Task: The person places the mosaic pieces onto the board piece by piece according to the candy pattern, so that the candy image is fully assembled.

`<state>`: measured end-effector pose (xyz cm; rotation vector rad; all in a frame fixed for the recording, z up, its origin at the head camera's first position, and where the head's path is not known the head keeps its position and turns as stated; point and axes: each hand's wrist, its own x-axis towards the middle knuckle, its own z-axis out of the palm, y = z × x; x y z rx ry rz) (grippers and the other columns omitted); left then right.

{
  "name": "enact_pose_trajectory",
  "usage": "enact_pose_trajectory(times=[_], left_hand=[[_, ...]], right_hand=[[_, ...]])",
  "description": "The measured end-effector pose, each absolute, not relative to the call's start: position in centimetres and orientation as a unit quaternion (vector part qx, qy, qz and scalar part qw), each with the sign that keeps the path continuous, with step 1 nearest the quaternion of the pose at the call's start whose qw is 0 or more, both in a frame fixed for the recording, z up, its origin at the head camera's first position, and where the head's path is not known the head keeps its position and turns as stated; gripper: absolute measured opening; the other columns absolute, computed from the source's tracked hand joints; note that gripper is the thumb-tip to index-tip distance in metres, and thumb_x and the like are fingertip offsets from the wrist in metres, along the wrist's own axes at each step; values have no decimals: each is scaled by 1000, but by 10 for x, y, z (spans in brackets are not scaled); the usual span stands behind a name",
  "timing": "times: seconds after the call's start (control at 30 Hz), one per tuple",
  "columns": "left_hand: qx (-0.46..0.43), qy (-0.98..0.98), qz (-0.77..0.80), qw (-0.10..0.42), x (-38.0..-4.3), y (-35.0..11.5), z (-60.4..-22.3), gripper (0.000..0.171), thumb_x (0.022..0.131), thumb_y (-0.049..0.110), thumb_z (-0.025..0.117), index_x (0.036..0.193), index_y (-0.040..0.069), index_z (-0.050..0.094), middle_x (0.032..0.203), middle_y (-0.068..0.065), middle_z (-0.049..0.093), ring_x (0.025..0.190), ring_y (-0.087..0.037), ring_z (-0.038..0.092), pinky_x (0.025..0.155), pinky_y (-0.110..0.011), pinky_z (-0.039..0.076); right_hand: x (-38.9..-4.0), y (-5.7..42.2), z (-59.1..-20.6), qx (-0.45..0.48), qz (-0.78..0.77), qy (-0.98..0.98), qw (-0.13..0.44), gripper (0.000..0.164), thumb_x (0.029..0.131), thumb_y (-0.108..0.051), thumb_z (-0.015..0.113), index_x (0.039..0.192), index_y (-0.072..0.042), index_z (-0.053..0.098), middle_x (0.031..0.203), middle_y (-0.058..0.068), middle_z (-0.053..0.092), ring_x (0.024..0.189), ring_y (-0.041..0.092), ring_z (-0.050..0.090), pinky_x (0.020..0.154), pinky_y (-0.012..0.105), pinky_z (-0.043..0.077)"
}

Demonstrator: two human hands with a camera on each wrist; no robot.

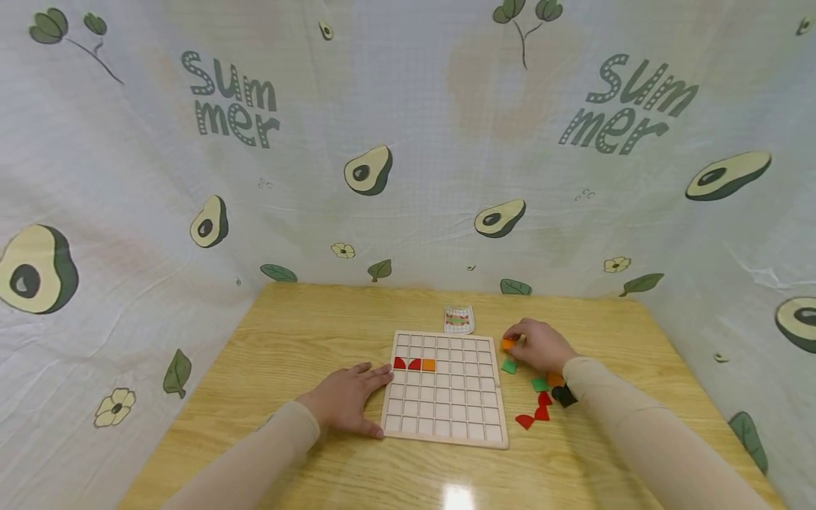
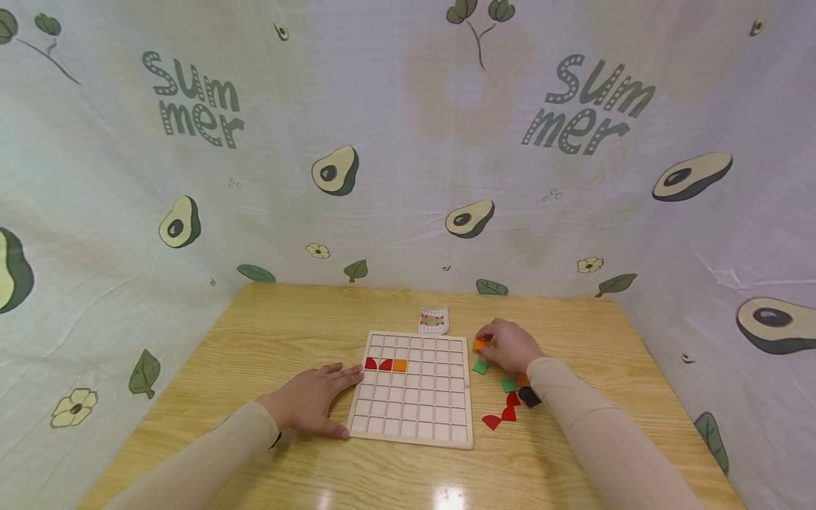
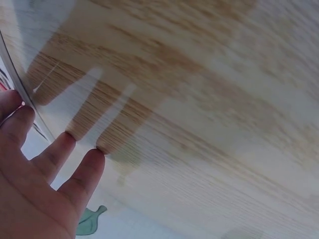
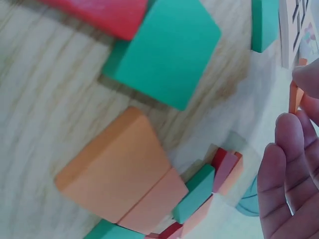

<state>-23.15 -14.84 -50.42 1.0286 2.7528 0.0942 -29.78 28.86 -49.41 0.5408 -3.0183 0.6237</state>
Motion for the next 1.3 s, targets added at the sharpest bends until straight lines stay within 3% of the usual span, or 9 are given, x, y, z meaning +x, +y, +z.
enact_pose_trajectory(times=[0.27, 0.6, 0.93, 1.3], left_hand=[[350, 930, 37, 103, -226, -146, -494, 103, 75, 77, 64, 156, 21, 37, 161, 6, 30, 142, -36, 34, 104, -59, 38], [349, 931, 35, 102, -226, -149, -496, 103, 75, 78, 63, 156, 21, 37, 161, 5, 30, 142, -37, 34, 104, -57, 38], [345, 932, 38, 103, -227, -151, -497, 103, 74, 78, 63, 156, 21, 37, 161, 5, 31, 142, -37, 34, 103, -58, 39], [346, 932, 40, 102, -228, -148, -496, 103, 75, 79, 63, 156, 21, 37, 161, 6, 30, 142, -36, 34, 104, -58, 38]], right_hand=[[-298, 278, -494, 210, 211, -954, 28, 23, 84, -20, 78, 106, -15, 76, 93, -6, 62, 79, 12, 56, 73, 36, 51], [-292, 229, -481, 255, 231, -939, -9, 25, 86, -18, 74, 111, -16, 75, 96, -5, 62, 68, 9, 51, 64, 30, 46], [-289, 177, -495, 301, 209, -930, -21, 20, 85, -24, 77, 105, -20, 77, 96, -11, 62, 73, 7, 52, 68, 29, 48], [-286, 168, -505, 309, 174, -935, -8, 21, 84, -23, 74, 105, -23, 76, 96, -12, 61, 77, 6, 55, 68, 29, 48]])
